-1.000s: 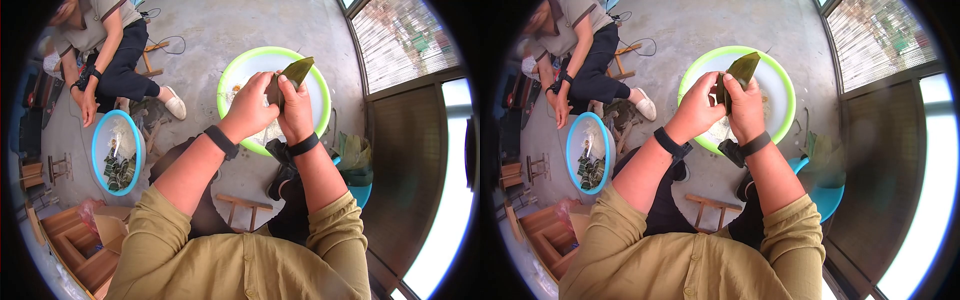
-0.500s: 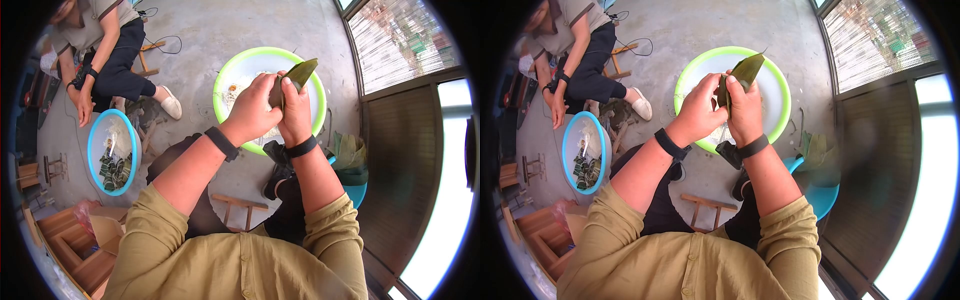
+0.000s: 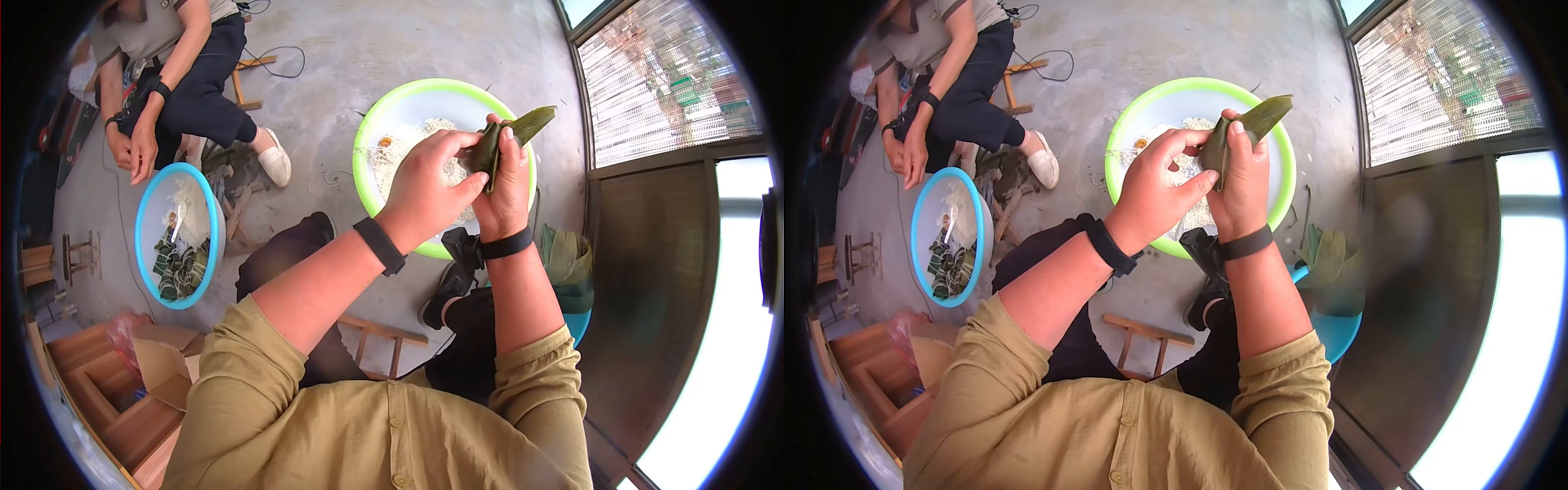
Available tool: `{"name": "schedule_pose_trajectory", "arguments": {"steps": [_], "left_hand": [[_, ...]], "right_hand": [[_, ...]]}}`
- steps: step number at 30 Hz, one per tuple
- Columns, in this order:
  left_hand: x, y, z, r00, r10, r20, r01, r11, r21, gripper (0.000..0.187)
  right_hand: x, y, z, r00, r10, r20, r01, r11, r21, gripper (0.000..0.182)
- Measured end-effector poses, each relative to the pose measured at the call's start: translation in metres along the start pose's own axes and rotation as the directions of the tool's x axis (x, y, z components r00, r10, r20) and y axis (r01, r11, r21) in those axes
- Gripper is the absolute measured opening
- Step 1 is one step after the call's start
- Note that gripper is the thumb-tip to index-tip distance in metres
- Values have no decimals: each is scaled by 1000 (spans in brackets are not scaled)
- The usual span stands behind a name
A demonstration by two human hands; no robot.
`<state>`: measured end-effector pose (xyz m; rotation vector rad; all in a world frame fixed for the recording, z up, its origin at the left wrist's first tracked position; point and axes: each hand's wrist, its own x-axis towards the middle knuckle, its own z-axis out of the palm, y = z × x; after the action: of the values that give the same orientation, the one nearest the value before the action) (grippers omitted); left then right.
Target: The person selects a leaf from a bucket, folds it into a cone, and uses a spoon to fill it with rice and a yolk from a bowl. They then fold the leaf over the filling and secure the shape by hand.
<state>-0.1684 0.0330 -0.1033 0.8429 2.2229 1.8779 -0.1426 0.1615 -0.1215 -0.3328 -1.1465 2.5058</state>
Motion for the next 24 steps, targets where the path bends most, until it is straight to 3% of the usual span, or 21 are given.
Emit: {"name": "schedule_pose_trajectory", "arguments": {"steps": [5, 11, 16, 24], "left_hand": [[-2, -10, 7, 988, 135, -76, -133, 991, 32, 43], [-1, 1, 6, 998, 26, -56, -27, 1000, -12, 44], [2, -1, 7, 992, 58, -108, -58, 998, 1, 38], [5, 1, 5, 993, 57, -102, -62, 997, -46, 35]], "right_hand": [[3, 1, -4, 998, -61, -36, 59, 997, -53, 36], [-2, -4, 9, 998, -52, -25, 52, 999, -1, 24], [-2, -3, 9, 998, -55, 0, 55, 998, -10, 24], [-7, -4, 4, 993, -51, 102, 59, 995, -84, 41]]}}
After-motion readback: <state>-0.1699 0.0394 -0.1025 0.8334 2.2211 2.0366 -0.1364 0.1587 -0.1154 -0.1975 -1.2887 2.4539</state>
